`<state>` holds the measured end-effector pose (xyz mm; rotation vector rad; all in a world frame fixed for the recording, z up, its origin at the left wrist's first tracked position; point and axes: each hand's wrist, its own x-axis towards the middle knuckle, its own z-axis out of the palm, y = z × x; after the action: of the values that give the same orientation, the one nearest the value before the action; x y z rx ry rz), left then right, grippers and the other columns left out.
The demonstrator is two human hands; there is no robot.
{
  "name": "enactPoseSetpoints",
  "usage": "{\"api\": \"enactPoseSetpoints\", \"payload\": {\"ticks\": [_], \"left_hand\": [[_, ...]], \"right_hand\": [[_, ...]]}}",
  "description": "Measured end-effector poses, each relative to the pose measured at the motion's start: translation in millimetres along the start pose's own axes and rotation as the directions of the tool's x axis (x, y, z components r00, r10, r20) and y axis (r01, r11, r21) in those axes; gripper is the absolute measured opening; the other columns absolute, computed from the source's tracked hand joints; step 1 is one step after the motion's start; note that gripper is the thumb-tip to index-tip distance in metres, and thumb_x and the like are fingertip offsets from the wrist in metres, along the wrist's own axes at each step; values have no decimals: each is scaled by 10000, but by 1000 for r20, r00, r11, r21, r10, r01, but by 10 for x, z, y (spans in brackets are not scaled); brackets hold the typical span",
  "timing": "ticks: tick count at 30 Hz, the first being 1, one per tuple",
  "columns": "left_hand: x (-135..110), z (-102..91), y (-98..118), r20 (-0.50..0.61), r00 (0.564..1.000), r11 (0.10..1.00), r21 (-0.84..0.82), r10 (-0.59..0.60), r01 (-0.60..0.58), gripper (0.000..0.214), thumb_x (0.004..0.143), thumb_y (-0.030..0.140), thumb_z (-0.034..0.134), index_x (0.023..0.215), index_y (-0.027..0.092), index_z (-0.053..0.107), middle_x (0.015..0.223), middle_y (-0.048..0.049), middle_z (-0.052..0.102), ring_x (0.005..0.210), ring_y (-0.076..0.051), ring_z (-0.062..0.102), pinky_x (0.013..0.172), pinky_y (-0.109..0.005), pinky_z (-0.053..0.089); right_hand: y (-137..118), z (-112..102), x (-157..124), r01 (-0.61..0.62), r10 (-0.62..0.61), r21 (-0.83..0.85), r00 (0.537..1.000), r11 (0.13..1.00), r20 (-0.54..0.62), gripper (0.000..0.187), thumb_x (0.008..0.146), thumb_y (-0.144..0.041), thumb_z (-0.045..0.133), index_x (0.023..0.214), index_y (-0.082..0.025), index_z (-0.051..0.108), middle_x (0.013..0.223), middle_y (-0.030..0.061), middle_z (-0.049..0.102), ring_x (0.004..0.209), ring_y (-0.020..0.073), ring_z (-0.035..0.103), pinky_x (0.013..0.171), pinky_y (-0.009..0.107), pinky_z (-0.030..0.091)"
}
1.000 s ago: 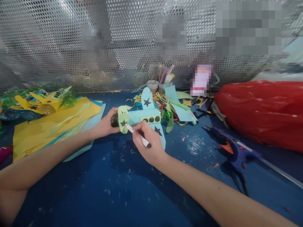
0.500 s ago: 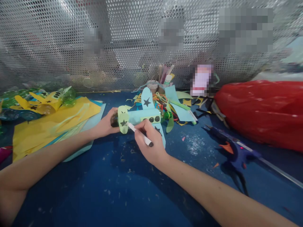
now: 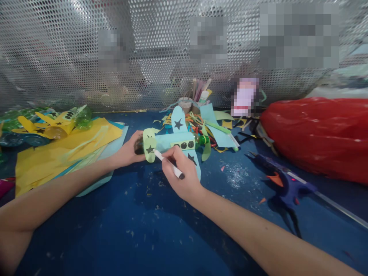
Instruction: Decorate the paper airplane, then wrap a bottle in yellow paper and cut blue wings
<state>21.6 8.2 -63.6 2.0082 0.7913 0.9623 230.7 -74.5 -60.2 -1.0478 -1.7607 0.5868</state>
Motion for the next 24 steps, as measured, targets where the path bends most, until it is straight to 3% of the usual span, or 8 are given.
{"api": "enactPoseSetpoints", "payload": {"ticks": [24], "left_hand": [[3,3,19,6,1000,1000,-18,9,-9,590,696,232,742,1175,232,399,1248,-108,521,1193,-274,532,1022,-484,433]], "right_hand": [[-8,0,1,-7,6,-27,1000,1000,-18,44,881,-205,483,852,-231,462,631,-46,550,483,90,455,493,249,357]]}}
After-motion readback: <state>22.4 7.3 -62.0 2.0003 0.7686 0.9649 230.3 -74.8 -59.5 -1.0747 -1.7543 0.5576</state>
